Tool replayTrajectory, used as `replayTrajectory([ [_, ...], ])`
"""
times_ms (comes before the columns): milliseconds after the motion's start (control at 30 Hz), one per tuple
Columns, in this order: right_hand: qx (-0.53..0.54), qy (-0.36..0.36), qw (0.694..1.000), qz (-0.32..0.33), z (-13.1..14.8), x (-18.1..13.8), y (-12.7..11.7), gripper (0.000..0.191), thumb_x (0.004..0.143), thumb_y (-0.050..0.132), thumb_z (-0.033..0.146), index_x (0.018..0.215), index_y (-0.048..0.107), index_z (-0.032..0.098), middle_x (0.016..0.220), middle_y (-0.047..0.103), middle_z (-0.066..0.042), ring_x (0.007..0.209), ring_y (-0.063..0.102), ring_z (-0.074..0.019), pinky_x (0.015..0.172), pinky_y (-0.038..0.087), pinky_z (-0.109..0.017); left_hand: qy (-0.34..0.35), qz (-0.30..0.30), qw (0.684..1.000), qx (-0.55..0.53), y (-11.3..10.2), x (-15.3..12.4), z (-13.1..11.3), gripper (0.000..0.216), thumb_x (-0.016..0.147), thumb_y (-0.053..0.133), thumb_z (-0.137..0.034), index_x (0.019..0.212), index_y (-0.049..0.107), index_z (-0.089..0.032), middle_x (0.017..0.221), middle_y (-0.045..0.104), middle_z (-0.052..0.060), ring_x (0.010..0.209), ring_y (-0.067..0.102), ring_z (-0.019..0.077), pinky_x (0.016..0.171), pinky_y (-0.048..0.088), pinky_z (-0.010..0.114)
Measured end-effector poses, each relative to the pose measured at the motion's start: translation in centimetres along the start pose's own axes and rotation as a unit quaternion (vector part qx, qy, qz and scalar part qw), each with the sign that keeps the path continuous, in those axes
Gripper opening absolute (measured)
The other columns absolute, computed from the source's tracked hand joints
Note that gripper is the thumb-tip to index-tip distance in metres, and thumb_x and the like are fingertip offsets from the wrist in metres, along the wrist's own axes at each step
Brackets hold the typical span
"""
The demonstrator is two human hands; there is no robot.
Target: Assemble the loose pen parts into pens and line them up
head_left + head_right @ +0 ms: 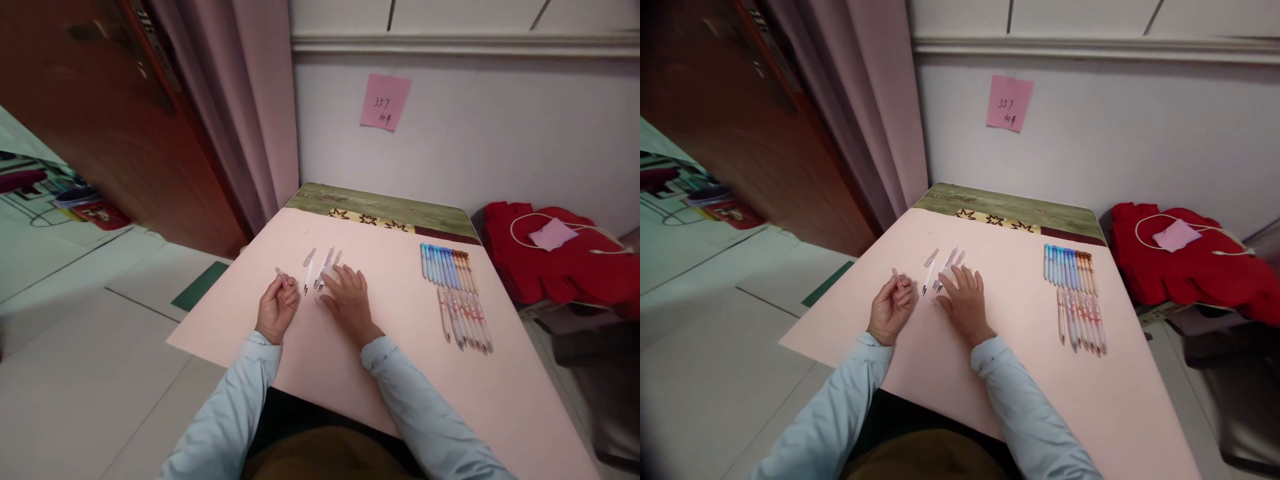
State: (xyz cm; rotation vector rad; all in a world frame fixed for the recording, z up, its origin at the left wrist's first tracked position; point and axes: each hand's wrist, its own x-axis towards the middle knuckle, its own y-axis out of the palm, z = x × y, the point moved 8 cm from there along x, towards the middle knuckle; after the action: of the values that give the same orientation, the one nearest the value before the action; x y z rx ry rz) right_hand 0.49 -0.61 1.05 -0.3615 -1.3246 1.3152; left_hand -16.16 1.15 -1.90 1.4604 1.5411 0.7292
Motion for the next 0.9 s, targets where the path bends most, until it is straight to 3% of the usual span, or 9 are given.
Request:
replayTrajectory([
  [167, -0.034, -0.013, 0.999, 0.031, 0.5, 0.2, 1.1, 0.044, 0.096, 0.052, 0.046, 0.135, 0.056, 0.026, 0.139, 0.057, -0.011, 0.138, 0.037, -0.034, 0.115, 0.015, -0.06, -0.002, 0.005, 1.0, 0.011, 0.1, -0.4, 0.2, 0.015, 0.088, 0.063, -0.02, 0.078, 0.056, -0.014, 0.073, 0.051, 0.0, 0.047, 0.034, 0.0016, 0.039, 0.031, 0.011],
  [567, -0.069, 0.046, 0.996, -0.021, 0.3, -0.6, -0.5, 0.035, 0.097, 0.049, 0.036, 0.125, 0.058, 0.017, 0.135, 0.057, -0.017, 0.134, 0.041, -0.0335, 0.114, 0.017, -0.058, -0.014, 0.015, 1.0, 0.013, 0.0, -0.6, 0.4, 0.012, 0.088, 0.063, -0.02, 0.08, 0.056, -0.014, 0.075, 0.051, 0.0, 0.048, 0.035, 0.0014, 0.04, 0.032, 0.011],
  [733, -0.052, -0.009, 0.998, 0.018, 1.4, 0.9, 0.9, 0.049, 0.096, 0.054, 0.043, 0.138, 0.051, 0.019, 0.14, 0.055, -0.013, 0.136, 0.039, -0.0326, 0.116, 0.015, -0.056, -0.016, 0.028, 0.999, 0.008, 0.0, -0.6, 0.4, 0.01, 0.09, 0.06, -0.019, 0.082, 0.057, -0.014, 0.075, 0.051, 0.001, 0.048, 0.036, 0.002, 0.041, 0.034, 0.011],
  [900, -0.037, -0.046, 0.997, 0.04, 2.1, 1.9, 2.2, 0.046, 0.094, 0.057, 0.043, 0.134, 0.054, 0.021, 0.137, 0.058, -0.01, 0.135, 0.041, -0.0321, 0.117, 0.014, -0.056, -0.017, 0.025, 1.0, -0.006, 0.1, -0.8, 0.3, 0.007, 0.092, 0.055, -0.016, 0.086, 0.057, -0.012, 0.077, 0.052, 0.001, 0.049, 0.037, 0.0019, 0.042, 0.034, 0.012],
])
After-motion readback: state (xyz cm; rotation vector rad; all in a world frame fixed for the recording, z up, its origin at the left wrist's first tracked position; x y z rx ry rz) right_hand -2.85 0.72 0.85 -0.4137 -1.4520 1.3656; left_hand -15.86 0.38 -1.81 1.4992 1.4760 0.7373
